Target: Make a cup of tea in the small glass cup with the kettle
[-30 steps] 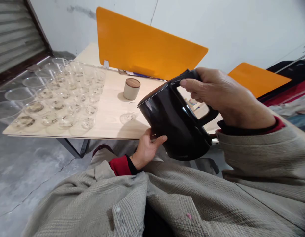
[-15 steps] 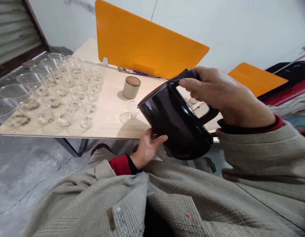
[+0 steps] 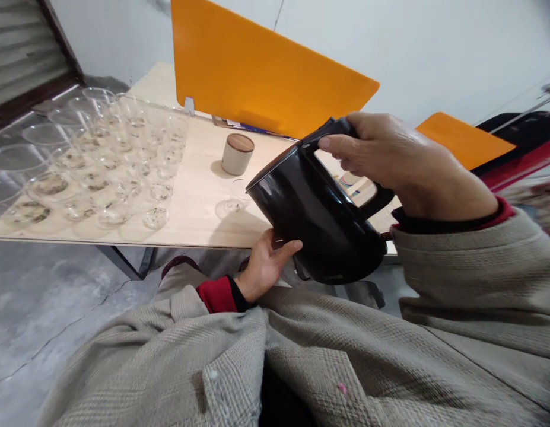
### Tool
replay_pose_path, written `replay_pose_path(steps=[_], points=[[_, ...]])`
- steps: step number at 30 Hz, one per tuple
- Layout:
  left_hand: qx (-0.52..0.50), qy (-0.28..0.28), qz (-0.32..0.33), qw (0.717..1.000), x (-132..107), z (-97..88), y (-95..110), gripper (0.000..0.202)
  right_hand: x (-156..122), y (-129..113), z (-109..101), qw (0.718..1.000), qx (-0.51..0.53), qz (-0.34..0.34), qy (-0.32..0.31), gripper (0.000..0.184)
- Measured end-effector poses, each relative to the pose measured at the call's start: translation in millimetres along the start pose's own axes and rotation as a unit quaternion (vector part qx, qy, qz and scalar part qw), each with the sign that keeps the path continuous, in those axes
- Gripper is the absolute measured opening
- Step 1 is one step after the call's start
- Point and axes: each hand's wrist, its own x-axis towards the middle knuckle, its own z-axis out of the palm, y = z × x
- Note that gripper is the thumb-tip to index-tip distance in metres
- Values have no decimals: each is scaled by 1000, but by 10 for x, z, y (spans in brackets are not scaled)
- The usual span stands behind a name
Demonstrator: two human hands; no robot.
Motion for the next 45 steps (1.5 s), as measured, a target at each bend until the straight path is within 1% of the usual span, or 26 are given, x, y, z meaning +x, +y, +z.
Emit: replay_pose_path(steps=[7,14,18,22,27,30,35,37,42,45], points=[[1,-5,4,1000,2,1,41,64,-9,-68,4,1000,-18,-6,-6,28],[-11,-12,13,1000,11,9,29,64,2,-97,-12,999,-31,-11,0,26],[-7,-8,20,1000,13,-6,23,60,12,-23,4,999,5,-34,9,26],[1,-3,23,1000,33,-23,5,62,-2,92,26,998,44,-47,11,27],[31,-1,28,999,64,-28,-12,63,-83,125,8,998,52,-18,37,25],[33,-3,27,999,70,-24,-20,65,-103,133,4,998,56,-5,41,25],[32,-4,21,999,59,-24,-28,68,-75,212,36,995,80,-42,40,23],[33,-2,21,999,54,-26,-31,67,-75,204,43,996,72,-41,39,24],[22,1,19,1000,54,-30,-45,66,-94,78,30,999,38,2,27,26],[10,-2,18,1000,58,-32,-49,66,-79,45,30,999,46,-10,21,27]])
